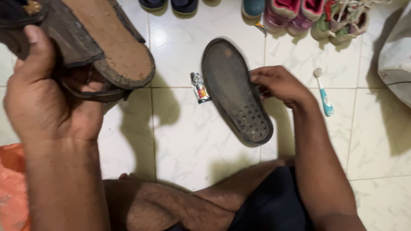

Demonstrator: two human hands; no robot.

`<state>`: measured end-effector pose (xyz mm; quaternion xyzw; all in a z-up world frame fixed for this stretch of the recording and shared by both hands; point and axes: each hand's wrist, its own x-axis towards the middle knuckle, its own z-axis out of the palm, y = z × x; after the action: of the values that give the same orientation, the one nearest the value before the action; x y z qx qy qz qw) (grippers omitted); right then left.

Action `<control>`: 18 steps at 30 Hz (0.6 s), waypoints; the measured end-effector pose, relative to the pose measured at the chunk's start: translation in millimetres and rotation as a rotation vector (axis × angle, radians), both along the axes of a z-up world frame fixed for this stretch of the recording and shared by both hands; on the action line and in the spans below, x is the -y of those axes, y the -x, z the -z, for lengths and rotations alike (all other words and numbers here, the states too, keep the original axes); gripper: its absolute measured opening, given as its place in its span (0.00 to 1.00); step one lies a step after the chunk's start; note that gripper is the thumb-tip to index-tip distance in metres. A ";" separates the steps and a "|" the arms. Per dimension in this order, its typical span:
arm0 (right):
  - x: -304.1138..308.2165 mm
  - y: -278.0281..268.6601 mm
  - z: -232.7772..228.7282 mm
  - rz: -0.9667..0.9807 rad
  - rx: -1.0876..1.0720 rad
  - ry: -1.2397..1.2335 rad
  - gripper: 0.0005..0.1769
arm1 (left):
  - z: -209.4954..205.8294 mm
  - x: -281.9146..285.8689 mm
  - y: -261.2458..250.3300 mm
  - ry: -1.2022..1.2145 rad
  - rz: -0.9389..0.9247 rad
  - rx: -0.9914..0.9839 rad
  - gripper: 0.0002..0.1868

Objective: The person applies glue to the sole of a brown sandal using a small applicator, then presses the sole back onto the upper to bond it. The person holds and adjusts the sandal to ensure the sole adheres properly.

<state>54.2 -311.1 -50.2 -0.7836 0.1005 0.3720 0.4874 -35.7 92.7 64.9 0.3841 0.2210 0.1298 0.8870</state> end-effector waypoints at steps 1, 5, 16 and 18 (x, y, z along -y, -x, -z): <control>3.6 -1.9 -1.7 0.041 0.009 -0.014 0.17 | 1.4 -1.9 -0.3 -0.001 0.006 0.017 0.14; 12.8 -5.7 -7.7 0.152 0.040 0.013 0.17 | 3.4 -1.8 -4.2 0.053 -0.010 0.016 0.16; -102.4 50.8 -24.2 -0.434 1.046 0.484 0.15 | -4.9 5.8 -9.4 0.057 0.010 0.048 0.19; -121.0 60.7 -18.2 -0.511 1.183 0.591 0.25 | -3.7 6.4 -10.2 0.091 -0.017 0.020 0.18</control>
<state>-6.4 -190.1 -32.0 -0.9527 -0.2715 -0.0562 0.1247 -25.5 86.2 68.6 0.3403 0.2211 0.1308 0.9045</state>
